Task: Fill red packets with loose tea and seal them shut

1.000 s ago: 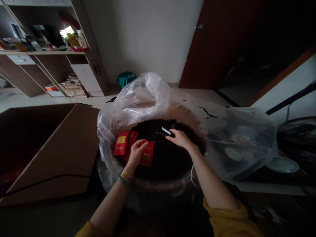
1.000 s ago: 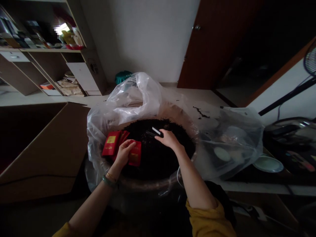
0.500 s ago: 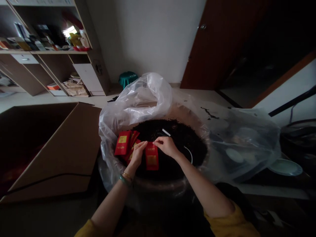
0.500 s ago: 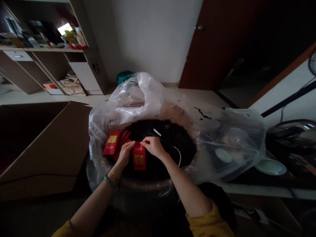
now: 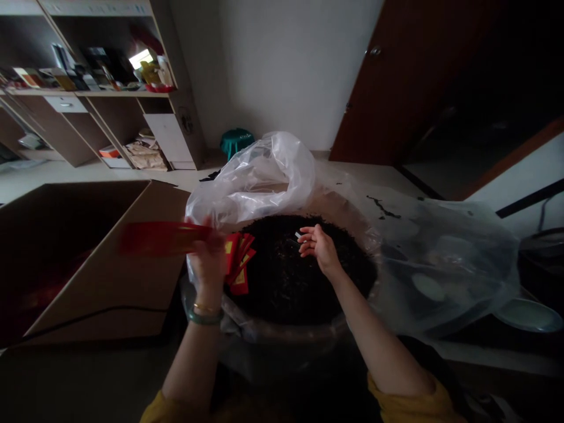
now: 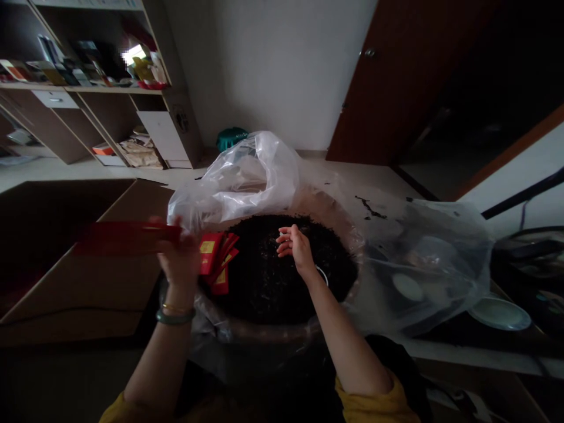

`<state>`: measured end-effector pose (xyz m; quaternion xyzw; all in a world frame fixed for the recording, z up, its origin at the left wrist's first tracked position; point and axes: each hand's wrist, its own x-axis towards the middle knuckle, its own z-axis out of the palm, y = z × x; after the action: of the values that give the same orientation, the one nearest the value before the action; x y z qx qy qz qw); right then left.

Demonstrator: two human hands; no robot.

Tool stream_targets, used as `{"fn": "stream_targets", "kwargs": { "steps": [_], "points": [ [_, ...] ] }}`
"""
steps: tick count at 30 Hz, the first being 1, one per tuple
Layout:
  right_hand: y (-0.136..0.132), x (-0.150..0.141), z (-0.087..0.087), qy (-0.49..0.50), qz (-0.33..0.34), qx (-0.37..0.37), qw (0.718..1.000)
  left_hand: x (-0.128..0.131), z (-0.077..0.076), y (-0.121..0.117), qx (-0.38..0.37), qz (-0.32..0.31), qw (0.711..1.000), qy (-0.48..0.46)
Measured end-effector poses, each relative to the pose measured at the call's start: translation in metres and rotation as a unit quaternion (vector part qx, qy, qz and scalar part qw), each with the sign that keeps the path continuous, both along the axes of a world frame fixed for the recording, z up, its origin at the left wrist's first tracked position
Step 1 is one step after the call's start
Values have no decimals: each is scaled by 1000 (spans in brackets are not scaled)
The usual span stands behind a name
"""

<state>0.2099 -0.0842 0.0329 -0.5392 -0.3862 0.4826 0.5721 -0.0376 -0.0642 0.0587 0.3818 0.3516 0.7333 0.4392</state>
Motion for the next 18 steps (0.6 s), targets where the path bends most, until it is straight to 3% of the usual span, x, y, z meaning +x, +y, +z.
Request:
{"fn": "stream_targets", "kwargs": {
  "steps": [2,4,6,7,9,11,12,14,16,18],
  "points": [
    [0,0,-2,8,3,-11,1000,-21,7,17,79,60,995,-16],
    [0,-1,-5,1,22,-26,999,-36,-2,26,46,107,992,51],
    [0,-2,-8,-17,49,-38,998,-45,-23,26,-29,166,967,189],
    [0,-3,-9,-29,60,-43,997,-47,-35,23,-65,187,937,287],
    [1,-4,-12,-53,76,-52,994,-48,-55,14,-117,163,844,498],
    [1,-6,-14,-76,85,-59,992,-45,-63,7,-149,120,766,614],
    [1,-7,-15,-86,88,-61,991,-44,-63,5,-157,100,743,643],
    [1,-9,-17,-106,96,-58,988,-41,-56,2,-135,88,736,658],
    [1,-10,-19,-128,107,-52,985,-43,-49,-5,-72,133,765,626],
    [1,-9,-22,-149,114,-46,981,-52,-52,-22,-3,215,804,554]
  ]
}}
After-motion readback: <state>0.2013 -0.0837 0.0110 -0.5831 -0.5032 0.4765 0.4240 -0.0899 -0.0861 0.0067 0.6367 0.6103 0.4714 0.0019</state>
